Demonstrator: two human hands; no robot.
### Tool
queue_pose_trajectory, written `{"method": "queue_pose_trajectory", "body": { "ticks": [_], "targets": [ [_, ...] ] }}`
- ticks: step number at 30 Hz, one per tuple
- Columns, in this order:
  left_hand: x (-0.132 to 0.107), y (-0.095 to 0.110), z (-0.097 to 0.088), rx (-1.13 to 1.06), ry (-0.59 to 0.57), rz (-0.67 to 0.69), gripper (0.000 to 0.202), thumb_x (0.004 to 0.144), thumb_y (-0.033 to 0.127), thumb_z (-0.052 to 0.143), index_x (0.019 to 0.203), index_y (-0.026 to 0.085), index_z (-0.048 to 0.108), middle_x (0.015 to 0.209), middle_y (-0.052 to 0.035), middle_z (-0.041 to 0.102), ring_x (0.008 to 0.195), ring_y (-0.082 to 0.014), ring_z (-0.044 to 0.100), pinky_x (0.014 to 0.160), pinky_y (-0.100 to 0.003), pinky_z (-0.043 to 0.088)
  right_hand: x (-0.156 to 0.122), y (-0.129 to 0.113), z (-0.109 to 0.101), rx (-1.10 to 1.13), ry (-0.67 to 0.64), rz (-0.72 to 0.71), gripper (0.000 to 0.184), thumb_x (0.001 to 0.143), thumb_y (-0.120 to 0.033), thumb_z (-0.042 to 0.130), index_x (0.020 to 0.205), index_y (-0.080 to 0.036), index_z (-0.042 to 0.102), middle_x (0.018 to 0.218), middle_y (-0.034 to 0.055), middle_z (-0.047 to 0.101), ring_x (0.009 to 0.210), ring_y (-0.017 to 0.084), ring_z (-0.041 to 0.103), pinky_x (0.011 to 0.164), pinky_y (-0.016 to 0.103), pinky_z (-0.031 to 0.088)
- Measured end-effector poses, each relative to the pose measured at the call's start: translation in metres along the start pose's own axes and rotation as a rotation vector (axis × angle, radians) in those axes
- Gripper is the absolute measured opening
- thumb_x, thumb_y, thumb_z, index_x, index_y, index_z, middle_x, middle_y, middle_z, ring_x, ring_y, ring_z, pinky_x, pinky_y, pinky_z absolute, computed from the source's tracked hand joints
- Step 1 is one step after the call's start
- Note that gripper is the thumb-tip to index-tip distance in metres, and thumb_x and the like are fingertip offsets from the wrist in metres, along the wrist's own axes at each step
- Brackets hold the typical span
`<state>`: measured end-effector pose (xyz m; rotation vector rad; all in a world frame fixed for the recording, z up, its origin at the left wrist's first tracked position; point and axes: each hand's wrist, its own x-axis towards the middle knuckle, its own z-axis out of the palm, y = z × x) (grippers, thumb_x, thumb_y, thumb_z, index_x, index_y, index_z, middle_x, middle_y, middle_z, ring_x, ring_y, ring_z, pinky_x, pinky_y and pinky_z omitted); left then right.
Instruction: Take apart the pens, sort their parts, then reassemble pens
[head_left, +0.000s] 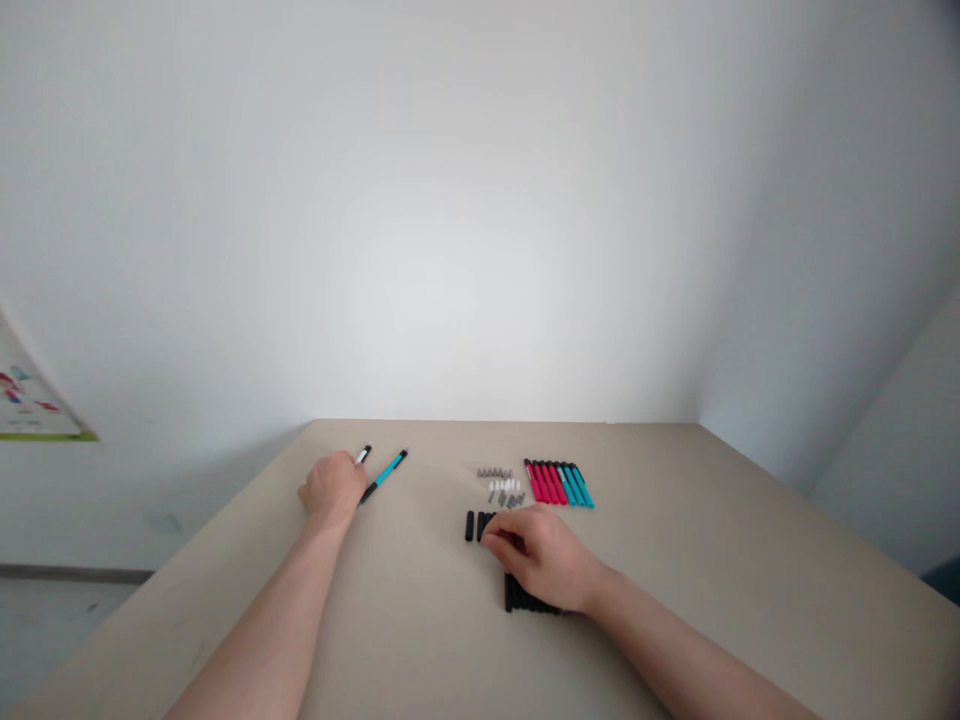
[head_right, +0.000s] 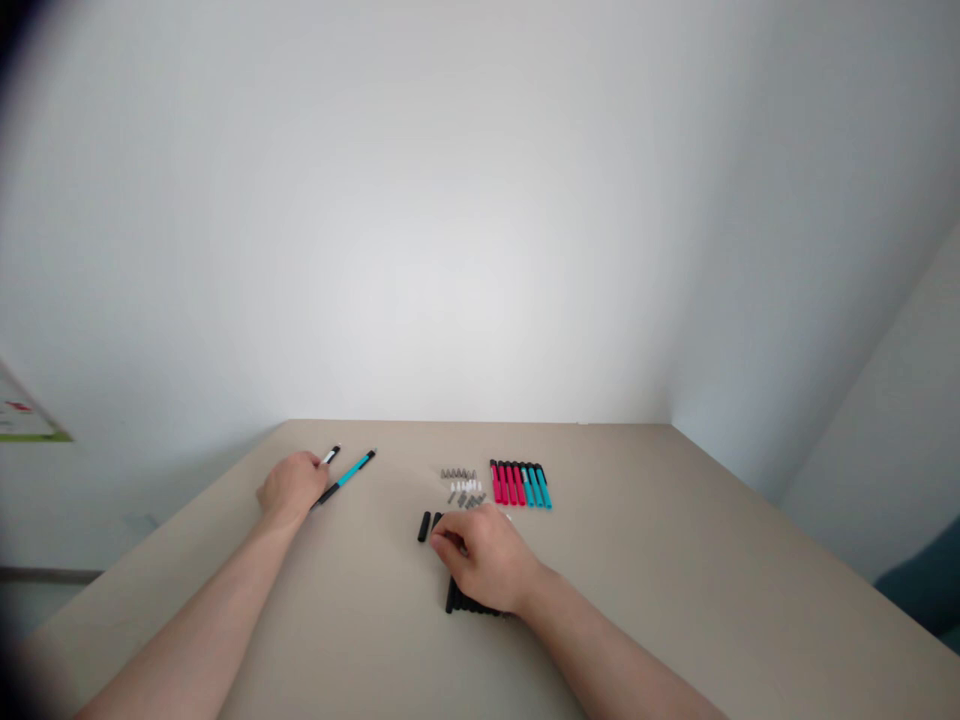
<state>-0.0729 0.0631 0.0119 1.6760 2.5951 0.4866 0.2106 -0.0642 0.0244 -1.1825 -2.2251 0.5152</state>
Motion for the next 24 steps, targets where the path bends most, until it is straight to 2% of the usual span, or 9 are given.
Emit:
{"method": "queue_pose_trajectory", "body": {
  "ticks": [4,9,15,18,21,24],
  "targets": [
    [-0.004,0.001,-0.001,0.022,-0.001,0.041,0.037,0.074,0.020,0.051,0.109,0.020,0.063,0.099,-0.0172,0.066,0.092,-0.0337,0.062,0.070,-0.041,0.048,0.000,-0.001,0.000,0.005,-0.004,-0.002,0.020,0.086,-0.019,0.047,0.073,-0.017,0.063,0.057,-0.0025,0.054,0.050,0.008,0.041,0.049,0.018,0.029],
    [-0.002,-0.002,0.001,0.039,0.003,0.079,0.030,0.077,0.015,0.048,0.098,0.019,0.068,0.098,-0.0161,0.065,0.092,-0.0300,0.062,0.072,-0.035,0.048,0.000,-0.001,0.001,0.005,-0.008,0.000,0.020,0.086,-0.018,0.047,0.074,-0.017,0.063,0.057,-0.0021,0.054,0.050,0.008,0.041,0.049,0.018,0.028],
    [-0.002,-0.005,0.004,0.054,0.052,0.029,0.034,0.080,0.014,0.042,0.099,0.018,0.070,0.102,-0.0189,0.062,0.093,-0.0333,0.060,0.072,-0.041,0.047,0.000,-0.001,0.000,0.005,-0.011,-0.002,0.020,0.086,-0.018,0.047,0.073,-0.016,0.062,0.056,-0.0028,0.053,0.049,0.007,0.040,0.049,0.018,0.028],
    [-0.009,0.001,-0.002,0.065,0.097,0.040,0.034,0.081,0.017,0.042,0.102,0.018,0.069,0.107,-0.0214,0.060,0.102,-0.0378,0.055,0.077,-0.048,0.043,0.001,-0.003,-0.001,0.005,-0.012,-0.006,0.020,0.086,-0.018,0.047,0.072,-0.017,0.062,0.056,-0.0031,0.052,0.049,0.007,0.040,0.049,0.018,0.028],
    [-0.017,0.012,-0.008,0.056,0.108,0.150,0.032,0.084,0.024,0.042,0.102,0.021,0.067,0.107,-0.0169,0.063,0.104,-0.0356,0.054,0.081,-0.047,0.041,0.000,-0.003,-0.001,0.008,-0.006,-0.011,0.020,0.086,-0.018,0.047,0.072,-0.017,0.061,0.056,-0.0035,0.052,0.049,0.007,0.039,0.049,0.018,0.028],
    [-0.022,0.022,-0.008,0.036,0.035,0.295,0.024,0.082,0.035,0.050,0.094,0.025,0.069,0.099,-0.0091,0.069,0.096,-0.0296,0.060,0.080,-0.042,0.042,0.000,-0.002,0.000,0.004,-0.001,-0.017,0.019,0.086,-0.018,0.047,0.072,-0.017,0.061,0.057,-0.0034,0.053,0.050,0.007,0.040,0.050,0.018,0.029]
  ]
}}
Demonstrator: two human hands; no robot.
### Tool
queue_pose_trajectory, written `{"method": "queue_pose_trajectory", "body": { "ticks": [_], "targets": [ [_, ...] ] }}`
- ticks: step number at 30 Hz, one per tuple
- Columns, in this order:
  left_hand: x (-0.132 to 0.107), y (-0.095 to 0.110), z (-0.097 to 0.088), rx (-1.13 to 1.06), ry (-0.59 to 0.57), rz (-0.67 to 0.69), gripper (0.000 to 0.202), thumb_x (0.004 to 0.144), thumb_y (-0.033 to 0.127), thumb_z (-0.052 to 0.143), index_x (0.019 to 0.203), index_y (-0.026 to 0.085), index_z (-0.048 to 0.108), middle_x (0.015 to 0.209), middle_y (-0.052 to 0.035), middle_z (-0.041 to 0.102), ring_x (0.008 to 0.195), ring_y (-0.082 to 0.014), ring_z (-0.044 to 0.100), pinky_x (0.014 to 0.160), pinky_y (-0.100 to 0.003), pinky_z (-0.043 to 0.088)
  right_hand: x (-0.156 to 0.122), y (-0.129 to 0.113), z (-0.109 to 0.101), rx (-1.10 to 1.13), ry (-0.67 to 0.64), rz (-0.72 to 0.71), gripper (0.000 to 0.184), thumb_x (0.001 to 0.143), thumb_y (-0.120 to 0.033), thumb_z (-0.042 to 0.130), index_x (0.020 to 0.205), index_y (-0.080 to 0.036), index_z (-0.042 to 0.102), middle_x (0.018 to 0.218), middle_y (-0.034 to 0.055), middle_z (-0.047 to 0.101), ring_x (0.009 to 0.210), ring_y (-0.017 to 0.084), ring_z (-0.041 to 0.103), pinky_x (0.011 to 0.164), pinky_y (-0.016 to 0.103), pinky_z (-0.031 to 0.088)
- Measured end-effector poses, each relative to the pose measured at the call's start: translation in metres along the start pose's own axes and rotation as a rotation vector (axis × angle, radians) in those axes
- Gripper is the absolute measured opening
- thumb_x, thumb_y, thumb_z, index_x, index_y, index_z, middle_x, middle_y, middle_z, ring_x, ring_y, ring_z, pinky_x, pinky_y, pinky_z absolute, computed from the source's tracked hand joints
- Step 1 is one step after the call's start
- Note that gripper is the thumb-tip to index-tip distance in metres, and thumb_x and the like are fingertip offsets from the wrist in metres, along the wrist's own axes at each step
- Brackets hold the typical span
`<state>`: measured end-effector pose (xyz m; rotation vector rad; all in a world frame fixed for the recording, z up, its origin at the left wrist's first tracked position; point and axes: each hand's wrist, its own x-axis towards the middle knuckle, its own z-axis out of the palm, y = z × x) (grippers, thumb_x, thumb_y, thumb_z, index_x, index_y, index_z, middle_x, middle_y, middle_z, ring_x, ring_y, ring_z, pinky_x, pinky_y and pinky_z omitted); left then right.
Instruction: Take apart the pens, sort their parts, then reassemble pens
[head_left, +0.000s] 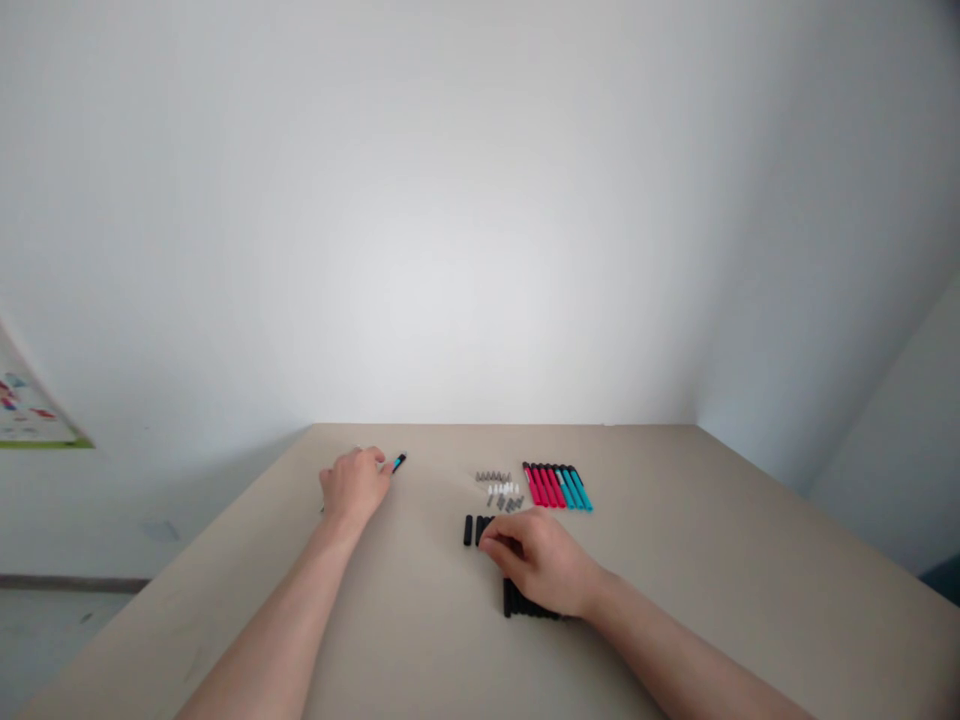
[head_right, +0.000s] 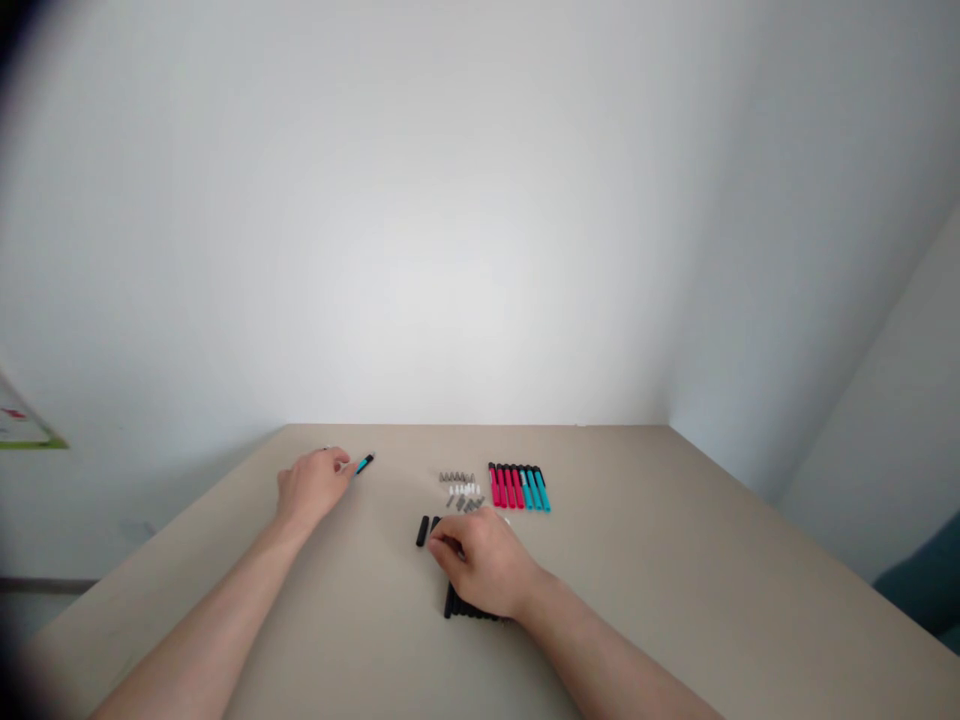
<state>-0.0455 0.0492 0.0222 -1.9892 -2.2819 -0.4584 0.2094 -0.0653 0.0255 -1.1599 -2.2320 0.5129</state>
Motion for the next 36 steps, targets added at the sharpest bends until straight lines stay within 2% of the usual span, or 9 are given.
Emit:
{"method": "queue_pose_trajectory", "body": {
  "ticks": [2,5,8,13,17,20,23,28,36],
  "targets": [
    [0.000,0.003,0.003,-0.012,-0.043,0.049,0.020,0.077,0.035,0.057,0.091,0.027,0.069,0.096,-0.0058,0.071,0.094,-0.0279,0.061,0.080,-0.040,0.042,0.000,0.002,0.001,-0.005,0.003,-0.004,0.019,0.086,-0.018,0.047,0.072,-0.017,0.061,0.058,-0.0032,0.054,0.051,0.007,0.042,0.051,0.018,0.030],
    [0.001,0.000,0.008,-0.010,-0.067,0.040,0.019,0.078,0.026,0.055,0.091,0.027,0.069,0.093,-0.0054,0.072,0.094,-0.0273,0.062,0.079,-0.039,0.042,0.001,0.003,0.001,-0.003,0.003,-0.005,0.020,0.086,-0.017,0.047,0.072,-0.017,0.061,0.059,-0.0028,0.055,0.052,0.008,0.042,0.051,0.018,0.030],
    [0.005,-0.007,0.009,0.004,-0.049,-0.031,0.023,0.080,0.023,0.050,0.093,0.025,0.069,0.094,-0.0082,0.071,0.095,-0.0288,0.062,0.077,-0.039,0.042,0.000,0.001,0.000,0.004,0.003,-0.002,0.020,0.086,-0.017,0.047,0.073,-0.016,0.062,0.058,-0.0022,0.055,0.051,0.008,0.042,0.050,0.018,0.030],
    [0.007,-0.017,0.007,0.044,0.034,-0.183,0.028,0.080,0.020,0.045,0.095,0.023,0.069,0.098,-0.0125,0.068,0.097,-0.0336,0.057,0.080,-0.047,0.039,0.000,-0.003,-0.002,0.011,-0.006,0.015,0.022,0.086,-0.018,0.046,0.072,-0.016,0.063,0.058,-0.0013,0.054,0.050,0.009,0.041,0.049,0.019,0.029],
    [0.005,-0.020,0.011,0.067,0.090,-0.270,0.030,0.081,0.024,0.045,0.099,0.018,0.068,0.105,-0.0184,0.062,0.103,-0.0366,0.050,0.081,-0.047,0.038,0.000,-0.002,-0.001,0.009,0.001,0.008,0.021,0.086,-0.018,0.046,0.073,-0.016,0.063,0.058,-0.0017,0.055,0.051,0.008,0.042,0.050,0.019,0.030],
    [0.005,-0.019,0.013,0.065,0.101,-0.308,0.034,0.082,0.024,0.043,0.106,0.011,0.064,0.105,-0.0221,0.058,0.102,-0.0362,0.051,0.080,-0.046,0.039,0.000,-0.001,-0.001,0.001,0.004,-0.001,0.021,0.086,-0.017,0.047,0.073,-0.017,0.063,0.058,-0.0026,0.054,0.050,0.008,0.041,0.050,0.018,0.030],
    [0.006,-0.019,0.014,0.050,0.074,-0.301,0.032,0.082,0.021,0.041,0.101,0.011,0.065,0.102,-0.0214,0.058,0.099,-0.0340,0.053,0.079,-0.045,0.041,0.001,-0.001,-0.001,-0.003,0.005,-0.004,0.021,0.086,-0.017,0.047,0.072,-0.017,0.062,0.057,-0.0030,0.054,0.050,0.008,0.041,0.050,0.019,0.029],
    [0.007,-0.021,0.015,0.042,0.042,-0.278,0.030,0.083,0.026,0.044,0.100,0.013,0.065,0.103,-0.0204,0.058,0.099,-0.0340,0.054,0.079,-0.046,0.042,0.001,-0.002,-0.001,0.003,0.009,-0.006,0.022,0.086,-0.017,0.046,0.072,-0.016,0.063,0.058,-0.0024,0.055,0.050,0.008,0.042,0.051,0.019,0.030],
    [0.008,-0.022,0.015,0.039,0.037,-0.285,0.029,0.084,0.028,0.045,0.101,0.015,0.065,0.104,-0.0196,0.060,0.099,-0.0336,0.055,0.079,-0.046,0.042,0.000,-0.003,-0.001,-0.004,-0.001,0.004,0.023,0.087,-0.019,0.046,0.072,-0.016,0.064,0.059,-0.0015,0.056,0.050,0.009,0.042,0.050,0.019,0.030]
  ]
}}
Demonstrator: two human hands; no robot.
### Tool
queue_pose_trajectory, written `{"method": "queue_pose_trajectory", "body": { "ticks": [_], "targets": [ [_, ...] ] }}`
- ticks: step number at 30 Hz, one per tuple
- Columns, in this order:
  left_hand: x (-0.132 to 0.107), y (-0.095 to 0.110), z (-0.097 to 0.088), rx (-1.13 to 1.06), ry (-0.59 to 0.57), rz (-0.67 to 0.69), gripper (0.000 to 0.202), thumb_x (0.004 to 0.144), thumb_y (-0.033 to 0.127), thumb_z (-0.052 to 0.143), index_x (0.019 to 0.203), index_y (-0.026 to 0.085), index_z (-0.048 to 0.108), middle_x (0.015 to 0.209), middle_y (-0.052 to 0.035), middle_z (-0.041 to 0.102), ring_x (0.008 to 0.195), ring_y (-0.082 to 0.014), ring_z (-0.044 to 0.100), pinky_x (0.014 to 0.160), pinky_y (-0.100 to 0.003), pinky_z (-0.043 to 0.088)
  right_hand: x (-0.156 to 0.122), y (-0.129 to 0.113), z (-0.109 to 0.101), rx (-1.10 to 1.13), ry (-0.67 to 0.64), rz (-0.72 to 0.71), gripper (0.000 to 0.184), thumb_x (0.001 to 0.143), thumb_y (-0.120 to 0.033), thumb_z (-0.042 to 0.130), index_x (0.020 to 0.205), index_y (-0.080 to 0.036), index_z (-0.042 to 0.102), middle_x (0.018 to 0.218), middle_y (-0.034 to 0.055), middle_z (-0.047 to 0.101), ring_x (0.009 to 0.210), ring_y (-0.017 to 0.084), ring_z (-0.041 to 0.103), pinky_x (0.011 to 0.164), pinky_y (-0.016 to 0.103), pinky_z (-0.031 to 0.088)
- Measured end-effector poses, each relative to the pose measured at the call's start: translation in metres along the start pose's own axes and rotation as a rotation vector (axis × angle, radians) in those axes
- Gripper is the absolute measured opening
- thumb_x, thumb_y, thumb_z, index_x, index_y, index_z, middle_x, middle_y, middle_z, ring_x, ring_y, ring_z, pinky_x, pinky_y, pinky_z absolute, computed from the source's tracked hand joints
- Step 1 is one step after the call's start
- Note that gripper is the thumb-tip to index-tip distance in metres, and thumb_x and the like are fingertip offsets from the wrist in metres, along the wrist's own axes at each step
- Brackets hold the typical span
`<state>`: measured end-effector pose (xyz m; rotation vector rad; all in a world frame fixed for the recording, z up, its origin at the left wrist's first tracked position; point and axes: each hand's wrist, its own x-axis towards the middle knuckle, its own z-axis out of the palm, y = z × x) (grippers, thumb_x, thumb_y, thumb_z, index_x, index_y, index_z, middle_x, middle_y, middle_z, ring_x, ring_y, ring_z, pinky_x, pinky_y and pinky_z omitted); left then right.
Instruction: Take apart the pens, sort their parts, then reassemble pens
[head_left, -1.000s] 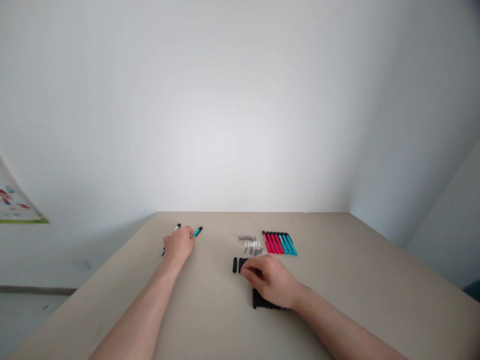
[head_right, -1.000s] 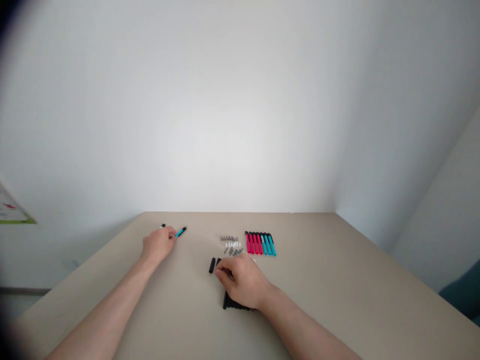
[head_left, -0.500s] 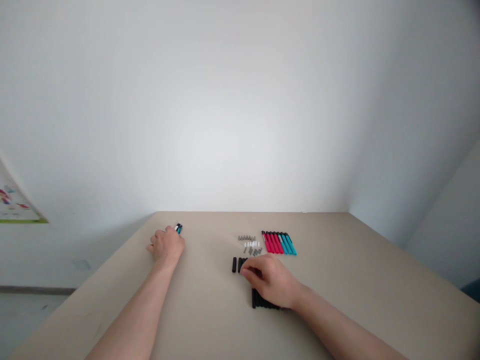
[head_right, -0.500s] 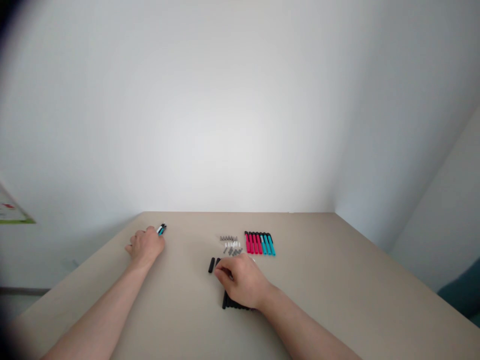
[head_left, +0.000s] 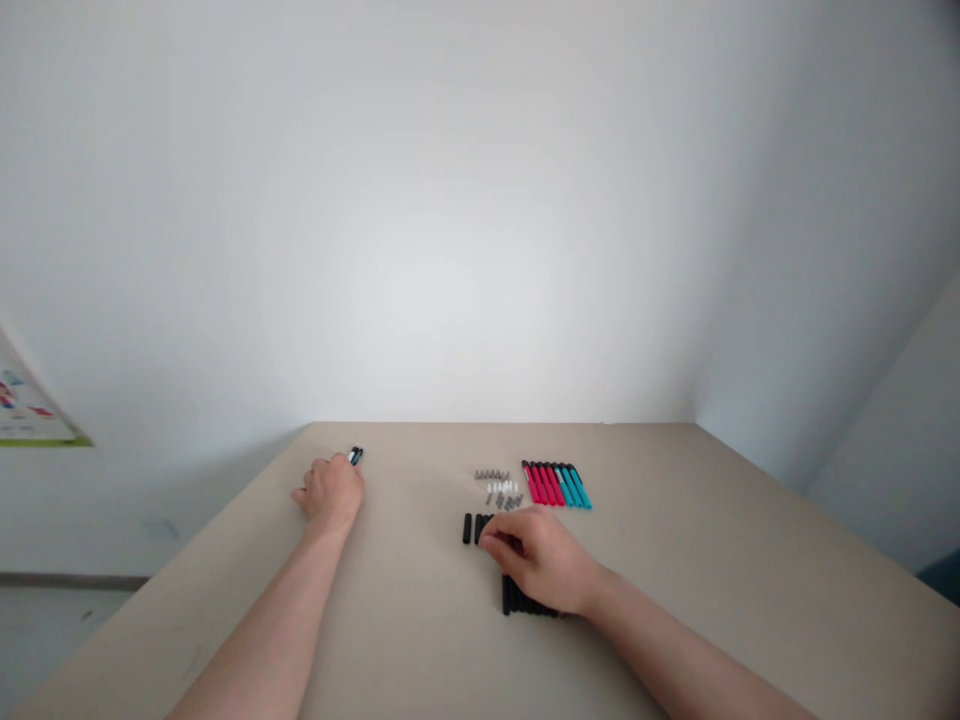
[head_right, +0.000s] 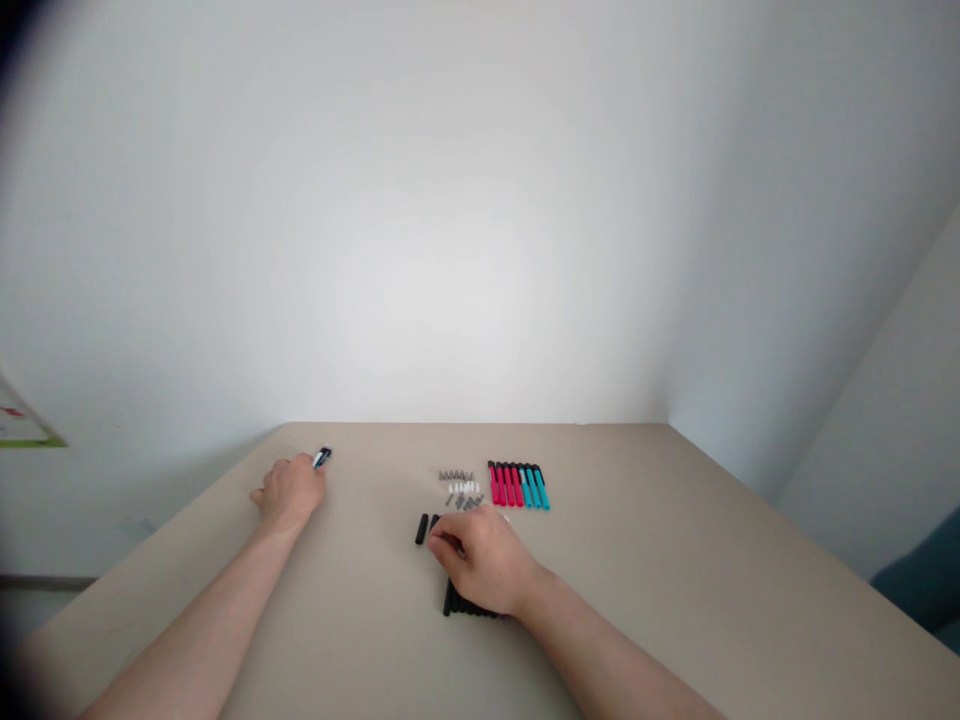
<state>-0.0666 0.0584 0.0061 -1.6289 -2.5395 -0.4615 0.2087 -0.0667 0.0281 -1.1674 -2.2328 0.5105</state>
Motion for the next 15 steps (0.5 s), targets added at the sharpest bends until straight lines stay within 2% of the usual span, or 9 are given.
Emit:
{"method": "queue_pose_trajectory", "body": {
  "ticks": [6,11,15],
  "targets": [
    [-0.002,0.002,-0.002,-0.005,0.020,0.010,0.033,0.083,0.033,0.044,0.101,0.014,0.065,0.101,-0.0198,0.060,0.097,-0.0346,0.056,0.080,-0.048,0.041,0.001,0.004,0.000,-0.027,0.031,-0.002,0.022,0.088,-0.022,0.046,0.076,-0.017,0.063,0.061,-0.0008,0.058,0.053,0.010,0.047,0.053,0.020,0.031],
    [-0.003,0.004,-0.005,0.000,0.035,0.012,0.031,0.081,0.026,0.043,0.097,0.013,0.066,0.099,-0.0203,0.060,0.096,-0.0351,0.056,0.079,-0.049,0.040,0.004,0.008,-0.005,-0.093,0.144,0.031,0.028,0.091,-0.025,0.043,0.069,-0.017,0.059,0.058,-0.0006,0.055,0.052,0.010,0.045,0.052,0.021,0.029],
    [-0.004,0.003,-0.007,0.006,0.041,0.013,0.030,0.079,0.022,0.043,0.094,0.013,0.068,0.099,-0.0203,0.060,0.096,-0.0343,0.055,0.079,-0.049,0.040,0.004,0.011,-0.006,-0.107,0.191,0.070,0.027,0.091,-0.028,0.043,0.073,-0.018,0.061,0.057,-0.0009,0.054,0.052,0.011,0.045,0.052,0.021,0.030]
  ]
}}
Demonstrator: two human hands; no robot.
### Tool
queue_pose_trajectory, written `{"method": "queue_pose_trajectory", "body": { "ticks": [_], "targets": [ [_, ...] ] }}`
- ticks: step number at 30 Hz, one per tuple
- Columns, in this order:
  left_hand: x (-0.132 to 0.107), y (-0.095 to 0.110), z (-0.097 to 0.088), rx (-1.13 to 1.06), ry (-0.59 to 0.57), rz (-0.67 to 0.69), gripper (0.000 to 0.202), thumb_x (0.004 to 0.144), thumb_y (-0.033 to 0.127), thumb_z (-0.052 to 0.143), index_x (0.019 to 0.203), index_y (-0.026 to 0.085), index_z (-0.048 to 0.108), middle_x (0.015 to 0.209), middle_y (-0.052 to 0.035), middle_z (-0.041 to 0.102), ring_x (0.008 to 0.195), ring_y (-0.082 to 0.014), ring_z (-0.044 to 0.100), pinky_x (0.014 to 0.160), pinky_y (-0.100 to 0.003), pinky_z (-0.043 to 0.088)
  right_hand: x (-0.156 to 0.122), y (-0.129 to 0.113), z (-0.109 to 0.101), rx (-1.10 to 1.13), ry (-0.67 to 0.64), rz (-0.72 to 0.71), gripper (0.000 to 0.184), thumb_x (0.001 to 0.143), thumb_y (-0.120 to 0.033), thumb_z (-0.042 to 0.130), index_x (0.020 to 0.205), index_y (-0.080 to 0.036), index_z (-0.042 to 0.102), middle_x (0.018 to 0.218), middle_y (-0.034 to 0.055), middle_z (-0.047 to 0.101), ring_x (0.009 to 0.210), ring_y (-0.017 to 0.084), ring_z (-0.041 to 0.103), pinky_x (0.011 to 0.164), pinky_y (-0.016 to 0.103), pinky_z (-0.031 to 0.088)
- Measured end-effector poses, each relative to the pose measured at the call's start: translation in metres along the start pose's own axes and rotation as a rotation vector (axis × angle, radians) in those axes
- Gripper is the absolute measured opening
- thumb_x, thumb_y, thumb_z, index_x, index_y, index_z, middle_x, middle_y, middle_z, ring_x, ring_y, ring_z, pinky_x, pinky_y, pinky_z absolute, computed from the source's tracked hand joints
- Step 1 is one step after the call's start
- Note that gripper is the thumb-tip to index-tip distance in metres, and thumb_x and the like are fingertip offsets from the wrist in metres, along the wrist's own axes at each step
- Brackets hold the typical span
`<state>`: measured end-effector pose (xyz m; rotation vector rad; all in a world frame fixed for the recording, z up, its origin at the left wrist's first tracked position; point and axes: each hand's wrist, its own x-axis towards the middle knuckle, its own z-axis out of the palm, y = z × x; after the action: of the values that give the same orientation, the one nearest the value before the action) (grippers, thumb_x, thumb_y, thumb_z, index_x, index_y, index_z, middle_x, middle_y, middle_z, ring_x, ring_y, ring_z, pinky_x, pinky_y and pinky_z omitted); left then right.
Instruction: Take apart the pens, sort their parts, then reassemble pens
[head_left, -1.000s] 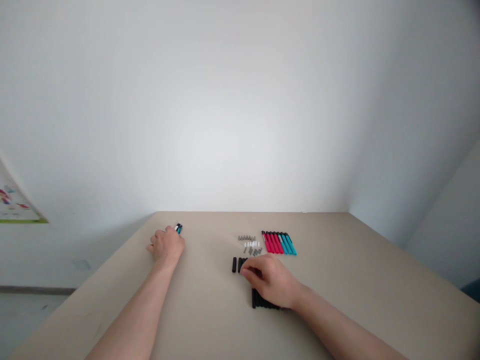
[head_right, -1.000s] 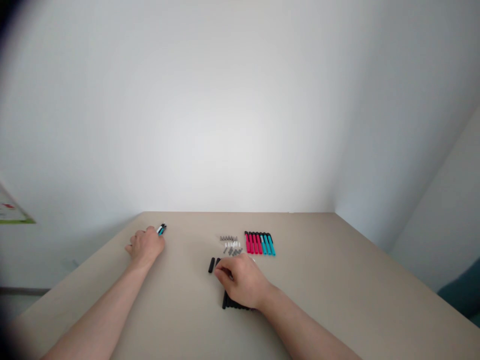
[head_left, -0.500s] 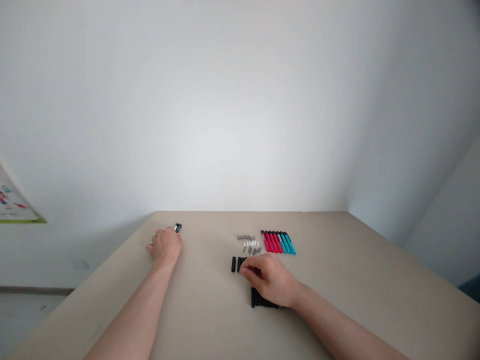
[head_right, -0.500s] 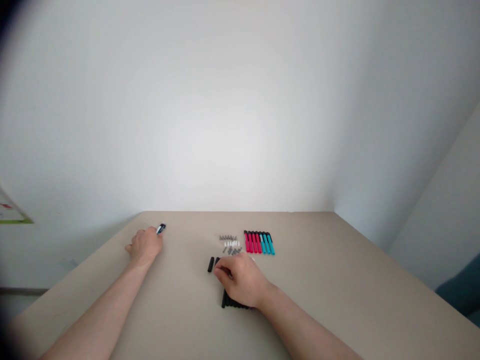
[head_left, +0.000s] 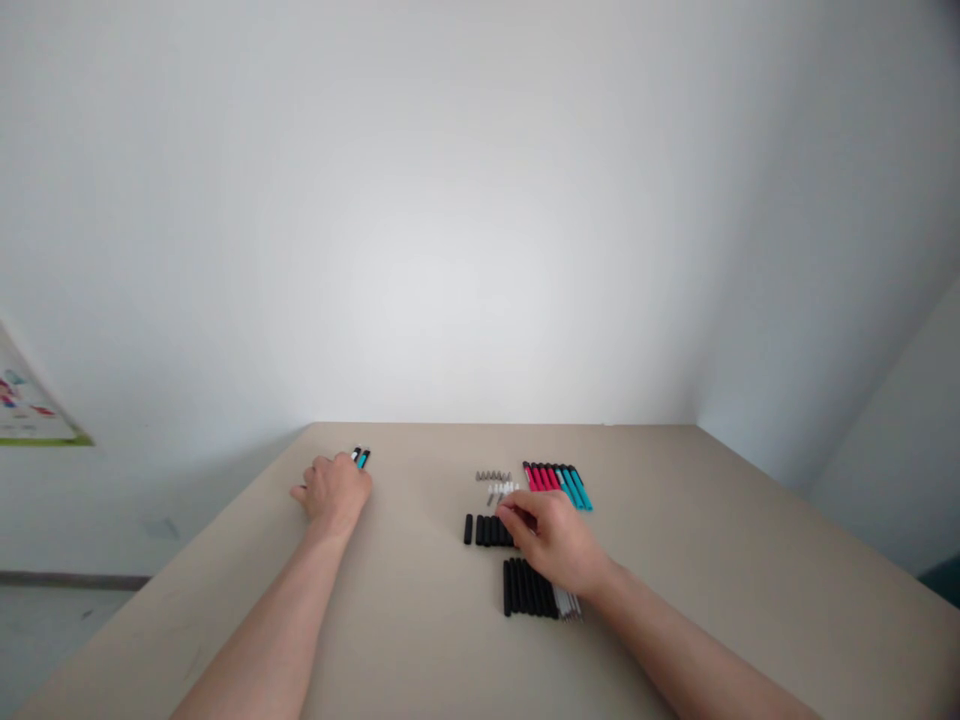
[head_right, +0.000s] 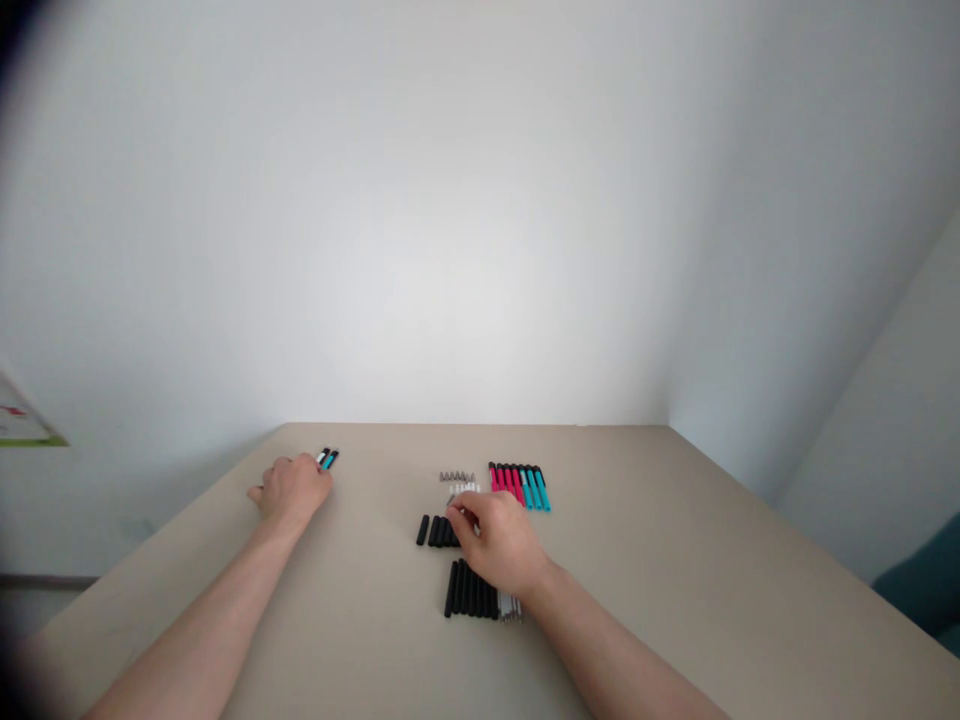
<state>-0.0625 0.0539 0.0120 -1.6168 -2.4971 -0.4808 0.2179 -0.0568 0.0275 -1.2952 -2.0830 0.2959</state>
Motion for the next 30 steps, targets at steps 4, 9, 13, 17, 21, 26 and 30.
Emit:
{"method": "queue_pose_trajectory", "body": {
  "ticks": [4,9,13,17,21,26,30],
  "targets": [
    [0.001,-0.001,0.002,0.001,-0.001,0.002,0.030,0.080,0.022,0.043,0.092,0.012,0.068,0.100,-0.0200,0.060,0.096,-0.0337,0.054,0.078,-0.048,0.040,-0.001,0.001,0.001,-0.002,-0.003,0.010,0.028,0.091,-0.029,0.042,0.074,-0.018,0.062,0.057,-0.0008,0.055,0.053,0.011,0.046,0.054,0.021,0.031],
    [0.003,-0.002,0.004,0.001,0.002,-0.002,0.031,0.080,0.025,0.044,0.091,0.012,0.069,0.102,-0.0203,0.060,0.097,-0.0338,0.053,0.078,-0.048,0.040,-0.001,0.000,0.001,0.014,-0.014,0.004,0.028,0.091,-0.029,0.042,0.073,-0.018,0.061,0.056,-0.0008,0.054,0.051,0.011,0.044,0.051,0.021,0.029],
    [0.004,-0.001,0.003,-0.008,0.000,-0.015,0.031,0.081,0.026,0.043,0.092,0.013,0.069,0.104,-0.0195,0.060,0.099,-0.0340,0.053,0.079,-0.048,0.039,-0.001,-0.001,0.001,0.019,-0.015,-0.003,0.027,0.090,-0.028,0.043,0.072,-0.017,0.061,0.056,-0.0010,0.054,0.051,0.011,0.043,0.051,0.021,0.028],
    [0.003,0.002,0.002,-0.023,0.002,-0.021,0.031,0.081,0.024,0.043,0.100,0.012,0.065,0.103,-0.0193,0.061,0.098,-0.0336,0.055,0.080,-0.048,0.040,0.000,0.000,0.001,0.012,-0.011,-0.007,0.028,0.091,-0.028,0.042,0.073,-0.018,0.061,0.056,-0.0008,0.055,0.051,0.011,0.044,0.052,0.021,0.029],
    [0.002,0.003,0.002,-0.031,-0.001,-0.019,0.031,0.080,0.017,0.042,0.103,0.011,0.061,0.101,-0.0196,0.061,0.097,-0.0337,0.056,0.079,-0.048,0.040,0.000,0.001,0.002,-0.007,0.006,0.007,0.029,0.091,-0.029,0.042,0.074,-0.018,0.062,0.058,-0.0002,0.057,0.052,0.011,0.047,0.053,0.021,0.031],
    [0.002,0.001,0.003,-0.036,-0.013,-0.004,0.029,0.080,0.015,0.041,0.098,0.012,0.062,0.101,-0.0195,0.061,0.097,-0.0332,0.056,0.079,-0.048,0.040,0.002,0.007,0.001,-0.045,0.075,0.074,0.028,0.090,-0.029,0.043,0.076,-0.018,0.064,0.061,0.0010,0.061,0.054,0.012,0.051,0.054,0.021,0.032],
    [0.002,0.001,0.003,-0.038,-0.019,0.005,0.028,0.079,0.016,0.042,0.097,0.012,0.063,0.099,-0.0192,0.062,0.095,-0.0336,0.057,0.079,-0.049,0.041,0.005,0.016,-0.001,-0.135,0.206,0.204,0.030,0.089,-0.030,0.043,0.072,-0.018,0.064,0.062,0.0018,0.063,0.055,0.013,0.054,0.054,0.022,0.032]
  ]
}}
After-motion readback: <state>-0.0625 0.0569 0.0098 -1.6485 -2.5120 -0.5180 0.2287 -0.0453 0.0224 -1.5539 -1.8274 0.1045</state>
